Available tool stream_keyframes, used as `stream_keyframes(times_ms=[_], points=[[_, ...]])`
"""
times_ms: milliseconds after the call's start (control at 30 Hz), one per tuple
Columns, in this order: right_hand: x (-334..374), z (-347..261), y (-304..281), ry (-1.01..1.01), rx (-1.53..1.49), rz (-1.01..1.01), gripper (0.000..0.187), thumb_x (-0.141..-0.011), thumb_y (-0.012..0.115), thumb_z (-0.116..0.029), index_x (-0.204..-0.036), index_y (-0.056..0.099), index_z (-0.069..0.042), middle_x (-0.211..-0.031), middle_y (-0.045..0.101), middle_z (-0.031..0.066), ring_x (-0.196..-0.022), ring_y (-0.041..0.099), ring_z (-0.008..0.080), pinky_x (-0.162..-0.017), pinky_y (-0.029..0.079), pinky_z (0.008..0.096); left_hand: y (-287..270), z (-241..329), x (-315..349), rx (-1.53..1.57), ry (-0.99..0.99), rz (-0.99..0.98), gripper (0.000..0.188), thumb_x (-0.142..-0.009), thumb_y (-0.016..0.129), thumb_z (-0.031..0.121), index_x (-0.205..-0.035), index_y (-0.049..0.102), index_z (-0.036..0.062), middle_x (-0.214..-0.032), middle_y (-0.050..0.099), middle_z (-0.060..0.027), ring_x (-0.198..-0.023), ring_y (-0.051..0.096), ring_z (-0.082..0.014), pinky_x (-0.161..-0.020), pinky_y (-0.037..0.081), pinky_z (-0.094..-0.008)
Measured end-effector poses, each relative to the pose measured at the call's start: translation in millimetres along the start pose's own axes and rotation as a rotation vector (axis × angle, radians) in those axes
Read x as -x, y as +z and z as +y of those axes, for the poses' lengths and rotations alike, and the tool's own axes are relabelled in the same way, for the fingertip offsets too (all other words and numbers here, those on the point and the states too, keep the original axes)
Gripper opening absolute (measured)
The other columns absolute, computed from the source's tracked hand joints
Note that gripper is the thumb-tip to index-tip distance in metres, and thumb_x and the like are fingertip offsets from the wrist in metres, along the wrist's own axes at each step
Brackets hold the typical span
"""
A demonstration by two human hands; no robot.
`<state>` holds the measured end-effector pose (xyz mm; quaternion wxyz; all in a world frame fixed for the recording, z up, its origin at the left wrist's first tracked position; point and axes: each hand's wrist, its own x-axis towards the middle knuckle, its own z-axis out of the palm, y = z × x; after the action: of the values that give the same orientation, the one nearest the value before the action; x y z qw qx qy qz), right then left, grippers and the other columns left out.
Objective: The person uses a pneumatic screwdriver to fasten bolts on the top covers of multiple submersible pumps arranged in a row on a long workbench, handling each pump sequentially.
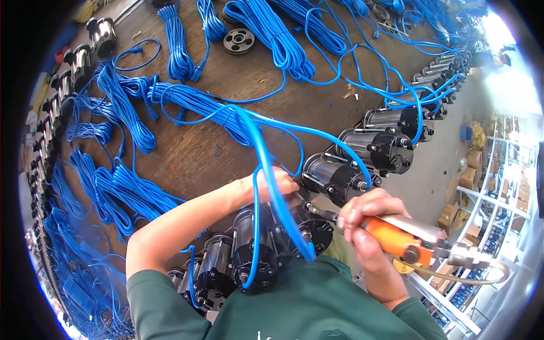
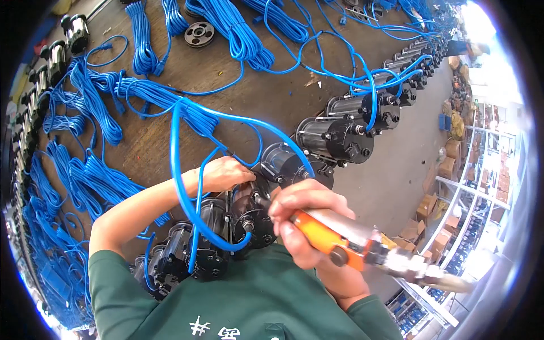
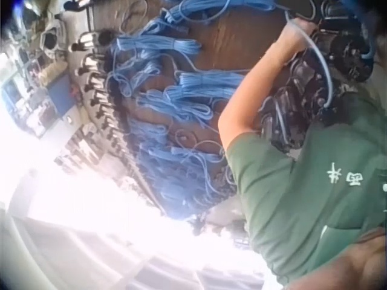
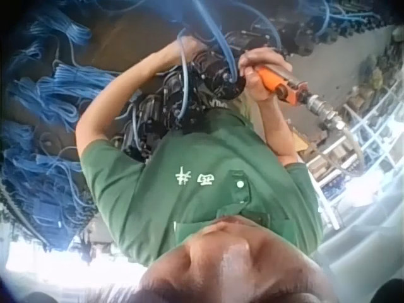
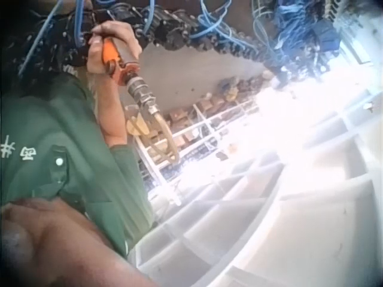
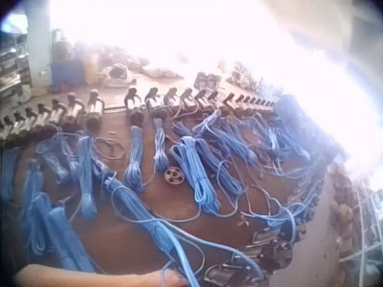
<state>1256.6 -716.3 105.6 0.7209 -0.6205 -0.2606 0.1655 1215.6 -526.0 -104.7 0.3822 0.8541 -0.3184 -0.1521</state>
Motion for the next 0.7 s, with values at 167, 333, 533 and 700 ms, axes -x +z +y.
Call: stream_keyframes(times_ms=[167,333,533,700], points=[[1.0,14.1,9.8,-0.103,0.141,-0.139,0.022,-0.081,0.064,0.002,-0.103,0.059,0.002,-0.085,0.063,0.0136,-0.062,0.061,0.0152,-0.059,0.055,0.0295,13.9,-11.6,3.0,-0.007,0.085,0.101,0.021,-0.076,0.065,0.012,-0.095,0.070,0.0045,-0.082,0.070,-0.0138,-0.083,0.070,-0.0326,-0.070,0.055,-0.0441],[5.6,14.3,22.3,-0.078,0.196,-0.056,0.025,-0.077,0.064,0.003,-0.102,0.064,0.004,-0.083,0.069,0.0142,-0.063,0.064,0.0142,-0.057,0.056,0.0255,14.4,-12.6,5.5,-0.036,0.077,0.104,0.018,-0.079,0.065,0.011,-0.095,0.069,0.0038,-0.079,0.068,-0.0158,-0.081,0.068,-0.0352,-0.069,0.054,-0.0453],[13.9,34.0,13.1,-0.158,0.111,-0.049,0.027,-0.082,0.065,-0.005,-0.106,0.057,0.002,-0.088,0.063,0.0147,-0.062,0.059,0.0145,-0.056,0.053,0.0273,36.4,2.8,69.7,0.220,-0.207,0.343,0.015,-0.078,0.063,0.005,-0.091,0.069,0.0019,-0.088,0.068,-0.0194,-0.087,0.066,-0.0415,-0.078,0.054,-0.0489],[17.0,13.4,23.2,-0.132,0.028,0.054,0.035,-0.082,0.064,-0.002,-0.116,0.057,0.002,-0.093,0.065,0.0163,-0.065,0.061,0.0147,-0.058,0.054,0.0275,50.8,21.6,94.0,0.205,-0.209,0.374,0.024,-0.081,0.072,0.015,-0.101,0.070,0.0021,-0.088,0.066,-0.0146,-0.083,0.065,-0.0364,-0.073,0.055,-0.0454]])
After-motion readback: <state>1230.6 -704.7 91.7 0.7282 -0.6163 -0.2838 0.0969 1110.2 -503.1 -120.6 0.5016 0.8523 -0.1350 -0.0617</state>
